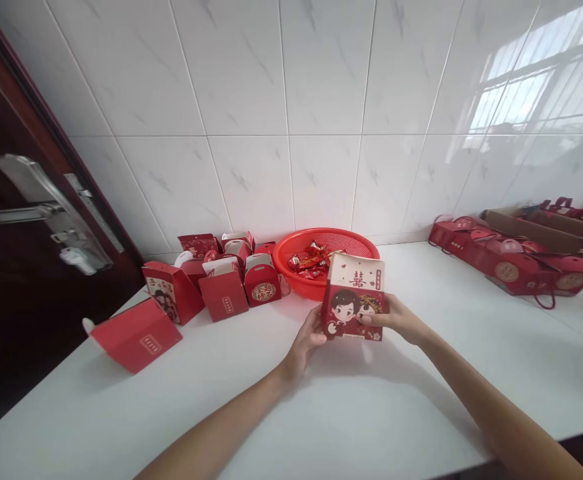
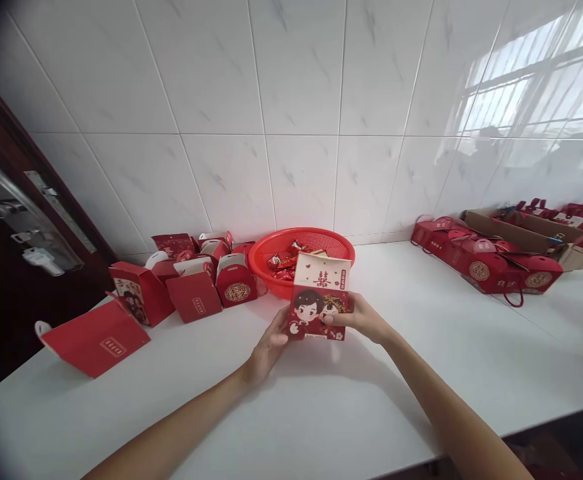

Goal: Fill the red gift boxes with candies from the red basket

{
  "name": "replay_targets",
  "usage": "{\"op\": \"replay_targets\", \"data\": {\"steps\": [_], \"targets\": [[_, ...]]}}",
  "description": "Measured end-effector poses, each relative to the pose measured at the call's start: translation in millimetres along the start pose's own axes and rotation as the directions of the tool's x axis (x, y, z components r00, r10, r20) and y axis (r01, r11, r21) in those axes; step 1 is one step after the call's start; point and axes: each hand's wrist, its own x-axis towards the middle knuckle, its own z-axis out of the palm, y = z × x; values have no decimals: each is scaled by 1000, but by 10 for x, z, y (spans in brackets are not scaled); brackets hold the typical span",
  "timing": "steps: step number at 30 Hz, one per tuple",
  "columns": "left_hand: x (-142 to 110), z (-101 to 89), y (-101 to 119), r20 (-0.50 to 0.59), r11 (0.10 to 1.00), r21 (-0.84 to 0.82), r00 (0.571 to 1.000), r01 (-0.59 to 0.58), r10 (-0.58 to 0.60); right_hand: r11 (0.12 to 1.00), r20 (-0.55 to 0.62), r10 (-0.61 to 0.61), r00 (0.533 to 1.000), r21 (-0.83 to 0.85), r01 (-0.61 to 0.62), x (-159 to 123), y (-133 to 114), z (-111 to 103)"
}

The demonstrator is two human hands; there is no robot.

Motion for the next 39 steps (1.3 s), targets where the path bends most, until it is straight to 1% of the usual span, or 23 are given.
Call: {"op": "replay_targets", "data": {"steps": [2,4,7,9,12,16,21,23,26,28,32,34,36,38,39], "targets": [[-10,25,14,-17,999,-28,999,-44,44,1000,48,-5,999,-13,6,50,11,51],[-13,42,34,-56,999,14,997,-52,52,1000,64,-15,998,-16,16,62,52,110],[-9,51,79,-161,993,121,987,2,18,1000,19,-16,1000,-25,16,36,140,177],[-5,54,106,-200,984,171,980,54,-19,999,-31,-17,999,-35,16,10,186,190],[-1,61,121,-206,975,196,976,107,-66,999,-69,-15,998,-30,13,-16,214,178],[-3,62,106,-214,975,179,973,129,-89,1000,-79,17,997,3,-17,-24,214,165],[-22,61,103,-276,972,140,950,190,-147,998,-86,66,994,1,-66,-42,224,174],[-34,76,113,-265,971,130,950,203,-163,998,-79,58,995,7,-58,-55,222,178],[-53,108,126,-200,976,105,965,192,-169,999,-71,38,997,22,-37,-73,205,182],[-63,122,129,-168,976,104,971,189,-170,999,-79,30,996,23,-28,-82,188,179],[-87,130,107,-145,969,126,971,211,-192,999,-113,27,993,31,-24,-90,155,157],[-110,139,82,-115,967,120,971,224,-211,998,-123,36,992,61,-29,-91,144,141],[-142,158,63,-82,971,69,971,229,-223,993,-133,59,989,110,-44,-93,131,131],[-172,181,74,-69,980,0,978,200,-199,982,-173,95,980,180,-64,-98,110,133],[-183,192,98,-77,986,-12,983,167,-167,973,-212,119,970,219,-71,-99,93,138]]}}
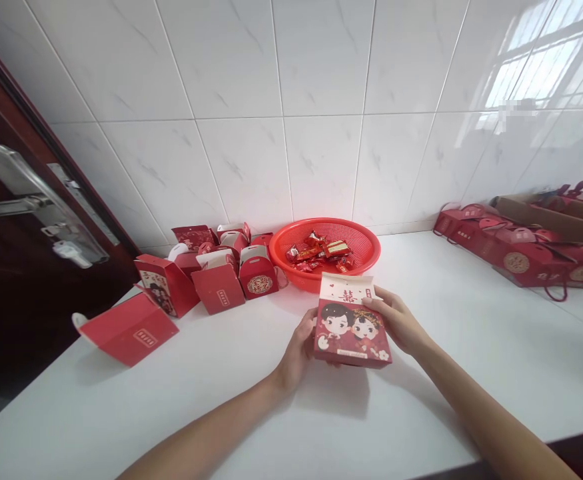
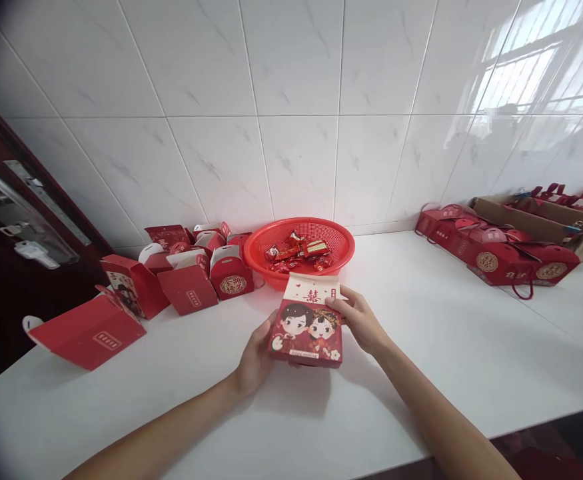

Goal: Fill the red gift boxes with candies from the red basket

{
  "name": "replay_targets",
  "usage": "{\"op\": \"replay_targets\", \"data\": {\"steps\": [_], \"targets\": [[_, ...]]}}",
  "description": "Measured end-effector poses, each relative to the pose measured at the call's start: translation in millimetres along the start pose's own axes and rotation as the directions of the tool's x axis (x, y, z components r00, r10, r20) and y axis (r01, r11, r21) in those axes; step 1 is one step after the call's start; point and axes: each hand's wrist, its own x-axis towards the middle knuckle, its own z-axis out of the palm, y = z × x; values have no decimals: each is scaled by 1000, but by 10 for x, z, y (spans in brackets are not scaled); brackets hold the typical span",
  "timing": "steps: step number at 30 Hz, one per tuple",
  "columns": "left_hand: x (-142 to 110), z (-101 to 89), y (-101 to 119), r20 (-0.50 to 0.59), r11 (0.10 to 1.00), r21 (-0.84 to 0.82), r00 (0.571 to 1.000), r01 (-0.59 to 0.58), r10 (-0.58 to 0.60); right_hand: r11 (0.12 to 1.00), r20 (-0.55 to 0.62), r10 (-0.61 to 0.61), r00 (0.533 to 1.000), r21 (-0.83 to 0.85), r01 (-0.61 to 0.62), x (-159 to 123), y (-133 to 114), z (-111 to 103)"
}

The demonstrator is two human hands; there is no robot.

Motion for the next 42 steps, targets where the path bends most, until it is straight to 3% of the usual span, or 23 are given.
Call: {"op": "replay_targets", "data": {"steps": [4,7,14,18,25,29,42], "targets": [[-29,38,214,-65,954,172,963,-246,260,989,-171,67,983,143,-43,15,-112,76],[-3,110,432,-103,882,308,909,-357,404,981,-175,60,983,193,-26,99,-265,186],[208,285,750,-219,872,272,856,-407,468,969,-100,33,994,248,-7,450,-601,474],[285,233,821,-287,871,277,831,-405,477,974,-82,-22,996,225,40,600,-535,563],[280,156,854,-327,861,350,813,-369,481,953,-117,23,993,302,14,680,-376,629],[299,130,878,-336,862,370,815,-346,471,961,-128,34,991,275,2,672,-391,636],[285,-22,948,-206,899,320,904,-300,375,952,-180,98,979,304,-39,657,-520,610]]}}
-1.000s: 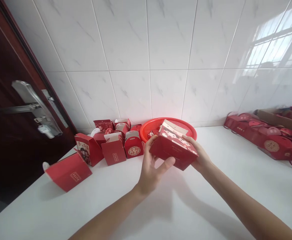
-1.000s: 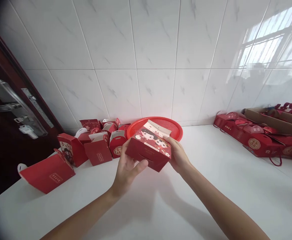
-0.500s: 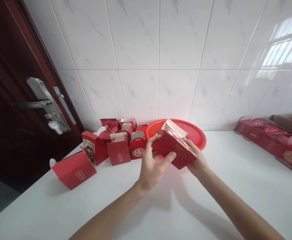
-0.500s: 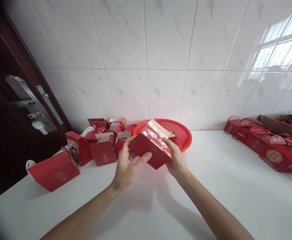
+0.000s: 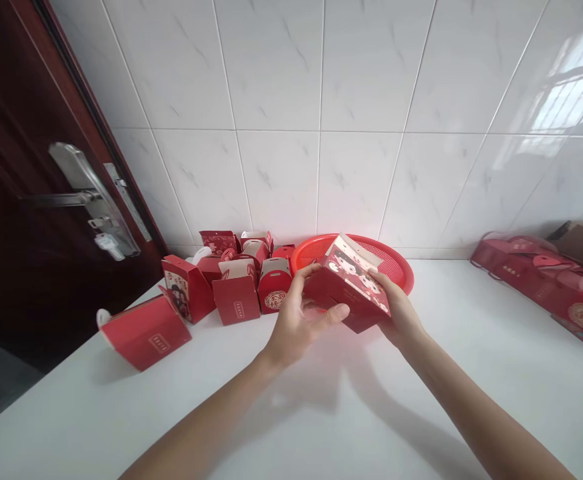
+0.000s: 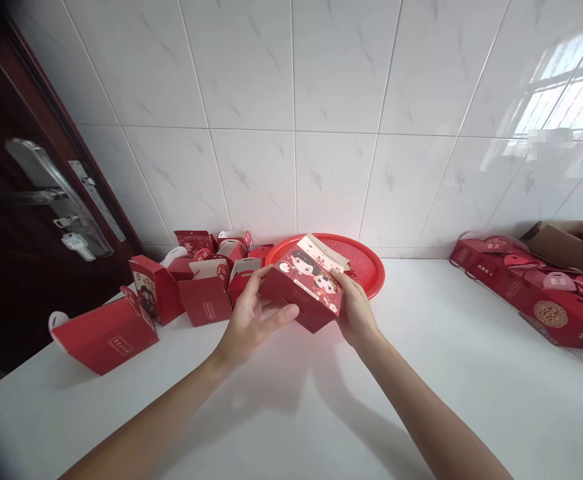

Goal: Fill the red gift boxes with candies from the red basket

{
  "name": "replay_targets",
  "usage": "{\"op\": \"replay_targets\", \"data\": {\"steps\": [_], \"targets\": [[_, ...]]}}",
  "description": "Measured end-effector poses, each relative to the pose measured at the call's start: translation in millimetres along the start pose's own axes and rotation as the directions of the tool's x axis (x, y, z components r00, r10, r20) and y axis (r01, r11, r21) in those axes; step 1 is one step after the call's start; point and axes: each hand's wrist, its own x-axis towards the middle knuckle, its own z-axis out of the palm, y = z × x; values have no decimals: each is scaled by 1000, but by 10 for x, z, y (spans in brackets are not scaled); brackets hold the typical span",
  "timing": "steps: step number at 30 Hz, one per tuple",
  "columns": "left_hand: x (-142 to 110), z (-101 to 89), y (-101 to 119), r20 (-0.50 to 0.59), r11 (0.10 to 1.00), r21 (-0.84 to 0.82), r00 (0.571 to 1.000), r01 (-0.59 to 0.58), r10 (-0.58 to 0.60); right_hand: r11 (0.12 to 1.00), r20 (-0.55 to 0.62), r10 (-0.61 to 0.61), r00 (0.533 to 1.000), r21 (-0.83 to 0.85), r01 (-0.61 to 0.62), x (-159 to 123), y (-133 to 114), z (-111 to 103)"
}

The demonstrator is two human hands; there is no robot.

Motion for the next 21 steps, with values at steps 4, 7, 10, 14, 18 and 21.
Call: {"op": "replay_targets", "data": {"steps": [4,7,10,14,18,21], "targets": [[22,-6,-12,-4,996,-85,1000,4,-4,1000,10,29,1000,11,-29,-22,-1,26],[19,-23,-19,-12,998,-60,1000,-7,6,999,10,39,999,13,-39,-22,1,45],[6,-40,-18,-15,999,-31,1000,-9,8,999,13,42,999,6,-42,-9,9,52],[-4,-46,-20,9,999,-36,1000,2,-2,999,1,44,999,-3,-44,-3,8,57],[-8,-42,-30,24,999,-38,1000,-4,5,999,-9,50,999,-8,-50,-17,-12,68],[-13,-43,-39,26,999,-31,1000,-10,11,999,-7,50,999,-14,-50,-20,-17,70]]}}
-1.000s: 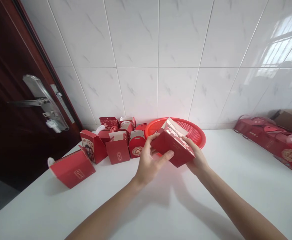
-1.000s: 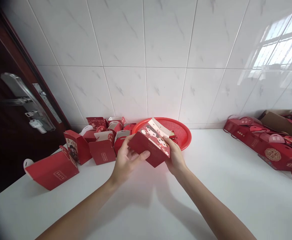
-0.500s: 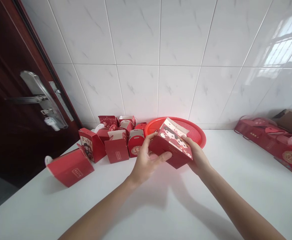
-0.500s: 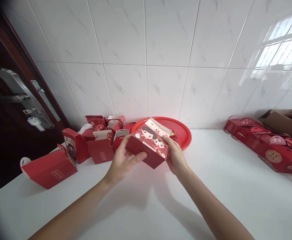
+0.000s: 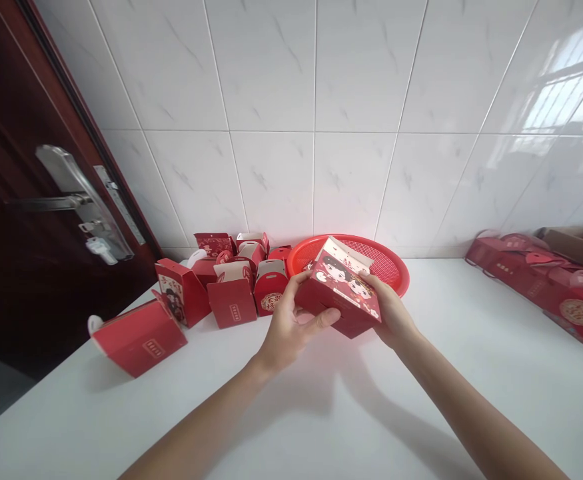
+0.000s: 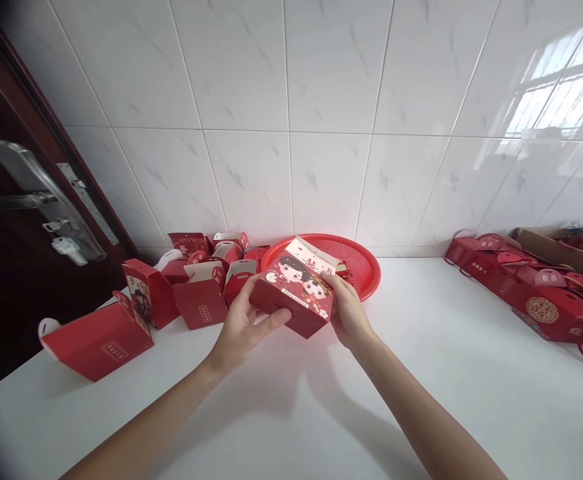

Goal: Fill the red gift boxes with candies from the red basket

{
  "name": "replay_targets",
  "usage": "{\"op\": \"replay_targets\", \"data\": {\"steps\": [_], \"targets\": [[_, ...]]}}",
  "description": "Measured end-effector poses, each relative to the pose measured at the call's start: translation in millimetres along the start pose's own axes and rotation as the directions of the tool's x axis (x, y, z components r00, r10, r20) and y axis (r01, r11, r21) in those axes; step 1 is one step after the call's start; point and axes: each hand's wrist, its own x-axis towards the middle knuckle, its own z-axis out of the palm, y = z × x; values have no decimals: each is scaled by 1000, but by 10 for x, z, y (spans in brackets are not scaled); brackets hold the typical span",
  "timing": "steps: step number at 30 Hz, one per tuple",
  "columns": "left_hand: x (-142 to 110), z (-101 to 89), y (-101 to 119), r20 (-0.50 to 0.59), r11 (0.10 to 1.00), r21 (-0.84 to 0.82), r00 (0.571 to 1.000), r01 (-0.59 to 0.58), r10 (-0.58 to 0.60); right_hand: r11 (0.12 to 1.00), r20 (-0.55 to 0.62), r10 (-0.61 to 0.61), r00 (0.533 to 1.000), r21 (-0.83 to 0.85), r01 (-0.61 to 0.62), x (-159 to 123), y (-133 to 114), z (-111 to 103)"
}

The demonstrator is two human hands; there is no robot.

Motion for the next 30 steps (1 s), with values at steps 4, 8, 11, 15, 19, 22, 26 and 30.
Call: {"op": "replay_targets", "data": {"steps": [4,8,11,15,19,22,26,30], "targets": [[-11,-9,-5,-5,1000,11,1000,5,-5,1000,11,-10,1000,-3,10,14,14,-15],[-23,-12,6,-13,999,34,1000,10,-10,1000,46,-23,999,-8,24,14,21,-28],[-28,-11,14,-9,999,35,1000,9,-9,1000,30,-17,999,-4,17,9,20,-29],[-24,-11,17,-3,1000,30,1000,6,-6,1000,58,-28,998,-6,29,9,24,-35],[-21,-9,16,5,1000,25,1000,6,-6,999,76,-41,996,-9,42,14,23,-36],[-19,-6,10,6,1000,17,1000,12,-13,999,65,-38,997,-11,39,18,13,-33],[-11,-6,-2,7,999,30,1000,11,-12,999,60,-37,997,-16,38,27,7,-41],[-7,-11,-13,10,999,40,1000,10,-10,999,51,-42,998,-24,43,34,13,-53]]}}
